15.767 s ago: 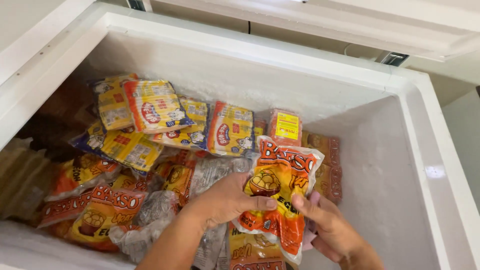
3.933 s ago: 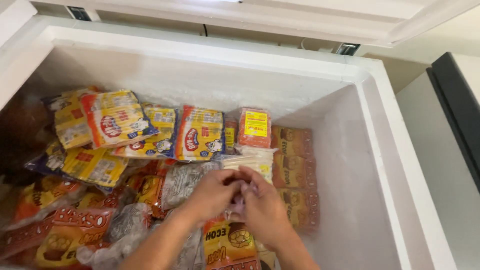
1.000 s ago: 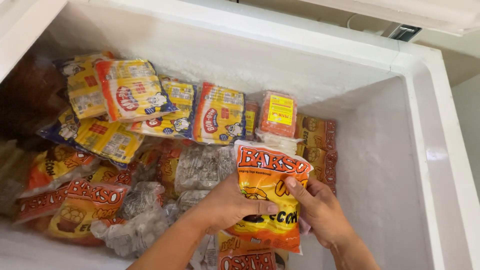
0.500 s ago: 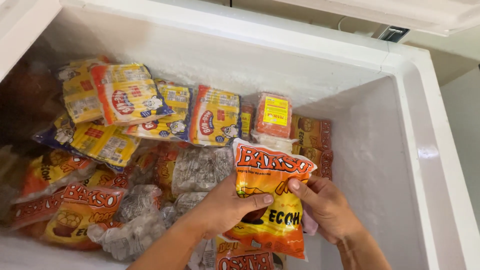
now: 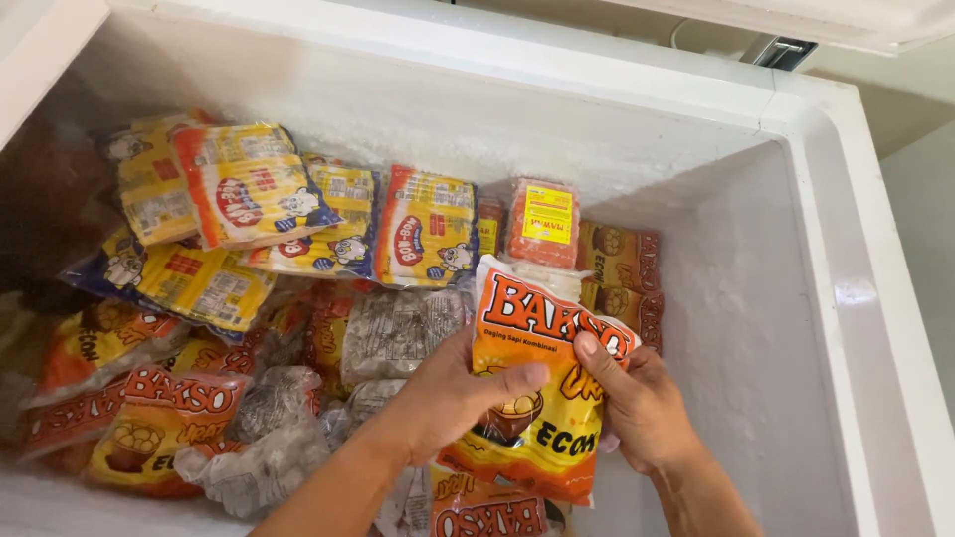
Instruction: Organizing and wiping frost off frozen food packages inside a chest freezer.
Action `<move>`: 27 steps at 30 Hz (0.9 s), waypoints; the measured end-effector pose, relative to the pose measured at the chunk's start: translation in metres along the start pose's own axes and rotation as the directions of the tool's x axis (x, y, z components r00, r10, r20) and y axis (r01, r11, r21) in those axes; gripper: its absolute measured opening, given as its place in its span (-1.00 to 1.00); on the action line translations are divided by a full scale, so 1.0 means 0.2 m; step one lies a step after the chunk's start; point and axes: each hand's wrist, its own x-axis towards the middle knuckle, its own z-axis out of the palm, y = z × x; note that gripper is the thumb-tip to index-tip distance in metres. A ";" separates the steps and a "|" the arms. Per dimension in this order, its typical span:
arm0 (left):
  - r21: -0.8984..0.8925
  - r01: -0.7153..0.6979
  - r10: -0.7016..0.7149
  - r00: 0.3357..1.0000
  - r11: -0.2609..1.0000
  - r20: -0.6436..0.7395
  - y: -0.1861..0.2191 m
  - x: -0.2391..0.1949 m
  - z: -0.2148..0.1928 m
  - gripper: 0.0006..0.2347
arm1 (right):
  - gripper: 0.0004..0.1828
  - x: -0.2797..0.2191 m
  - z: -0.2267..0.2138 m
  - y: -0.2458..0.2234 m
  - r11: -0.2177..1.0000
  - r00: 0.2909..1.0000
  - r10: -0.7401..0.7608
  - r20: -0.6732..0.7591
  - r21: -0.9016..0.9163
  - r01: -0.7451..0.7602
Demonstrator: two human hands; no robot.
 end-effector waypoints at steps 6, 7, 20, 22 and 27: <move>-0.093 0.193 -0.202 0.975 0.977 -0.096 0.00 0.01 -0.03 -0.64 | -0.50 0.01 -0.01 0.06 0.987 0.997 -0.041 0.066 -0.153 0.051; -0.091 0.194 -0.202 0.975 0.977 -0.095 -0.04 0.03 -0.05 -0.64 | -0.50 0.04 -0.08 0.11 0.987 0.997 -0.043 0.064 -0.151 0.052; -0.247 0.214 -0.221 0.975 0.945 0.001 0.08 -0.01 -0.01 -0.54 | -0.42 0.04 -0.08 0.04 0.999 0.967 -0.024 0.255 0.048 0.012; -0.170 0.226 -0.219 0.974 0.959 0.059 0.05 -0.01 -0.02 -0.51 | -0.42 0.04 -0.09 0.03 0.992 0.972 -0.046 0.231 0.122 0.017; -0.033 -0.038 0.037 0.999 0.999 -0.006 -0.01 0.01 -0.03 -0.61 | -0.41 0.00 -0.13 0.03 0.993 0.913 0.093 0.397 0.033 -0.115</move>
